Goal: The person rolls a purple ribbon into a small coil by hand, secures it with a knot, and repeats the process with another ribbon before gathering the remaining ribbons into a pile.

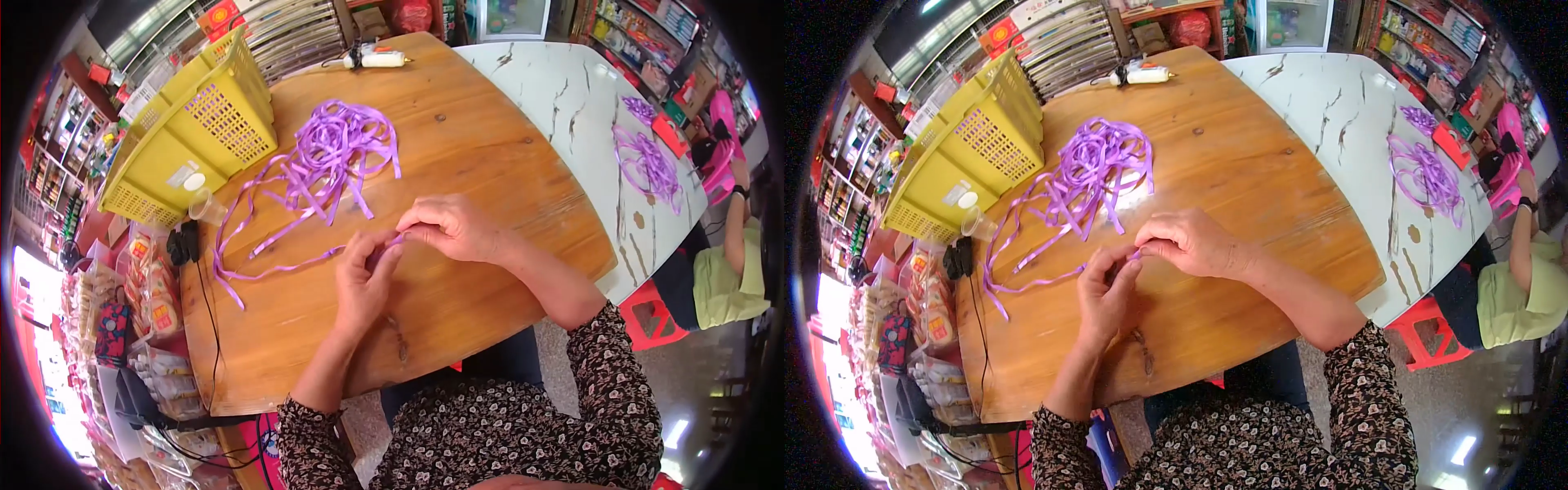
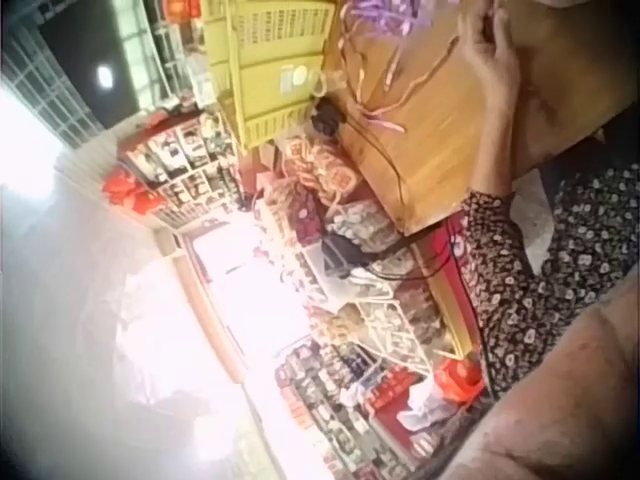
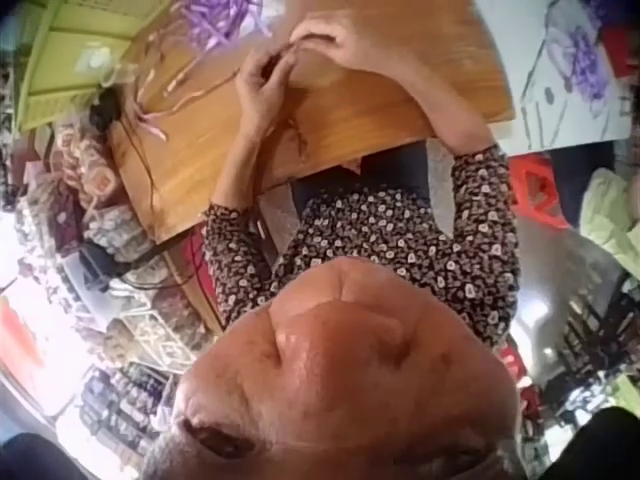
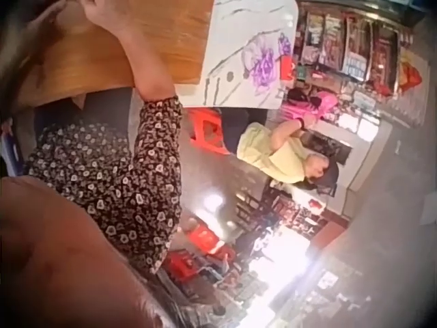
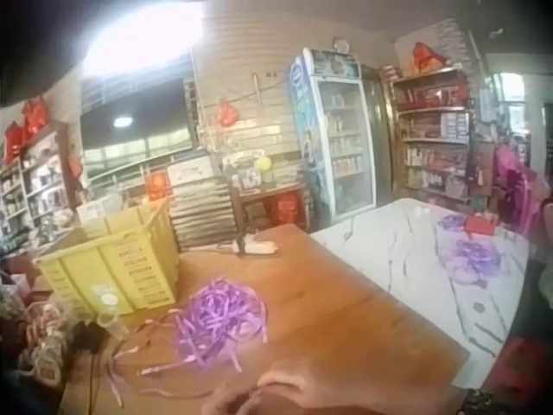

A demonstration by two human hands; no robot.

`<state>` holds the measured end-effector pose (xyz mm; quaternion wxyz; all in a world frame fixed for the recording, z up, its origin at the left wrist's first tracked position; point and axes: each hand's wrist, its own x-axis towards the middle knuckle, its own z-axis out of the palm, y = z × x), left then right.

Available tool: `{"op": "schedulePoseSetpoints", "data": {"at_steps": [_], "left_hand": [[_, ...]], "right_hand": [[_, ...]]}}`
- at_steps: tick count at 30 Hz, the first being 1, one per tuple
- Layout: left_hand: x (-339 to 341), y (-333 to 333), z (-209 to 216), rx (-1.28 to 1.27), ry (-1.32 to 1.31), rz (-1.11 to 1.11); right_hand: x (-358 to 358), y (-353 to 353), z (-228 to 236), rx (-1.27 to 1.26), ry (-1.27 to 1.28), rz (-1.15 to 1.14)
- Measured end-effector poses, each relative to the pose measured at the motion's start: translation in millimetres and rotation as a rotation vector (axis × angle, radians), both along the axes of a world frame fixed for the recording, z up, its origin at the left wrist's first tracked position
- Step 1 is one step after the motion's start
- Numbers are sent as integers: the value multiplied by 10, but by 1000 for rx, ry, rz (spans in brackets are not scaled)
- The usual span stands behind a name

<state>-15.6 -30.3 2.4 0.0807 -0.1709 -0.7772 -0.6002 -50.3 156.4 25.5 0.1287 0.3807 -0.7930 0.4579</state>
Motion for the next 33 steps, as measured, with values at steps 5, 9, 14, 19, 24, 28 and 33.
{"op": "schedulePoseSetpoints", "data": {"at_steps": [5, 9, 14, 19, 24, 28, 33], "left_hand": [[-85, -62, 8, -79, 49, 74], [-161, -105, 85, -491, 564, 217], [-62, 13, 154, -458, 601, 212], [85, 110, -47, 269, -132, -87], [6, 37, -14, 198, -201, 80], [-29, 12, 60, 181, -67, 112], [-18, -42, 71, 344, -187, 55]], "right_hand": [[-34, 59, -2, -8, 0, -28], [-54, 54, 13, 51, 15, -73], [-28, 34, -2, 68, -15, -63], [108, -117, -12, -119, -73, 6], [63, -75, -35, -137, -250, 0], [-55, 100, 37, -249, -358, -60], [-109, 113, 70, -269, -305, -127]]}}
